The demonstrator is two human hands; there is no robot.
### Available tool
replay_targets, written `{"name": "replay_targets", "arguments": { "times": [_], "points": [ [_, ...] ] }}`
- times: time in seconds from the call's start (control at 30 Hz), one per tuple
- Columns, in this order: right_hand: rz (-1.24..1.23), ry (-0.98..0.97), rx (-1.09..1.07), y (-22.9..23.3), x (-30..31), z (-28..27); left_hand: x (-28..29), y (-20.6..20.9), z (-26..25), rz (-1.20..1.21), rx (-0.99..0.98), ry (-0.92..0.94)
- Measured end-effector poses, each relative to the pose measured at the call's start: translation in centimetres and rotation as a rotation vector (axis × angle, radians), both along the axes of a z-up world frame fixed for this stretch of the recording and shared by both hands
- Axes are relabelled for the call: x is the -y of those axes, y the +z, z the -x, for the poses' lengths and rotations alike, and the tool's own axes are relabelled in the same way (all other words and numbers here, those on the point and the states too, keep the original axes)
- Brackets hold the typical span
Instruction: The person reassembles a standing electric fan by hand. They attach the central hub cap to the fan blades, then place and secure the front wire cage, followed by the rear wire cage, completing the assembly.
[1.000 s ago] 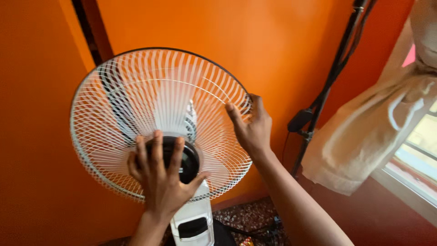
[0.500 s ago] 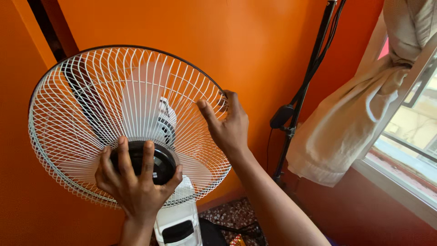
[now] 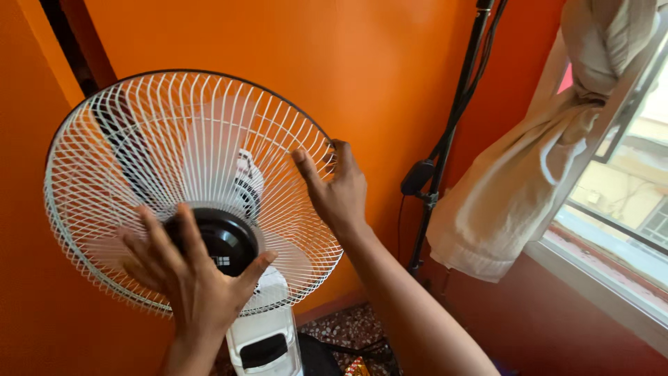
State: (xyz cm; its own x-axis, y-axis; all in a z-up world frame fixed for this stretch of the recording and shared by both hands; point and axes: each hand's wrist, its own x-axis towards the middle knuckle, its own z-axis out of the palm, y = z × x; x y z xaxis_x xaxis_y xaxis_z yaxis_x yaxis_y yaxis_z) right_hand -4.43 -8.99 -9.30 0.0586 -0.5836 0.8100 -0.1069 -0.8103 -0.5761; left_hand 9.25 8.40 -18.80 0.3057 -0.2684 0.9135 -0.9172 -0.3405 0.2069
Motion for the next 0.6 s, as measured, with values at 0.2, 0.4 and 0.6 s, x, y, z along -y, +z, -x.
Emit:
{"name": "replay_targets", "arguments": {
  "times": [0.2, 0.4, 0.6],
  "points": [
    [0.013, 0.008, 0.008, -0.5, 0.3, 0.3, 1.0, -1.1, 1.4, 0.04, 0.02, 0.027],
    [0.039, -0.005, 0.023, -0.9, 0.8, 0.4, 0.4, -1.8, -0.4, 0.067, 0.215, -0.023],
    [-0.02, 0.006, 0.037, -0.4, -0.1, 0.4, 1.0, -1.9, 0.0, 0.08, 0.177, 0.069]
  ]
}}
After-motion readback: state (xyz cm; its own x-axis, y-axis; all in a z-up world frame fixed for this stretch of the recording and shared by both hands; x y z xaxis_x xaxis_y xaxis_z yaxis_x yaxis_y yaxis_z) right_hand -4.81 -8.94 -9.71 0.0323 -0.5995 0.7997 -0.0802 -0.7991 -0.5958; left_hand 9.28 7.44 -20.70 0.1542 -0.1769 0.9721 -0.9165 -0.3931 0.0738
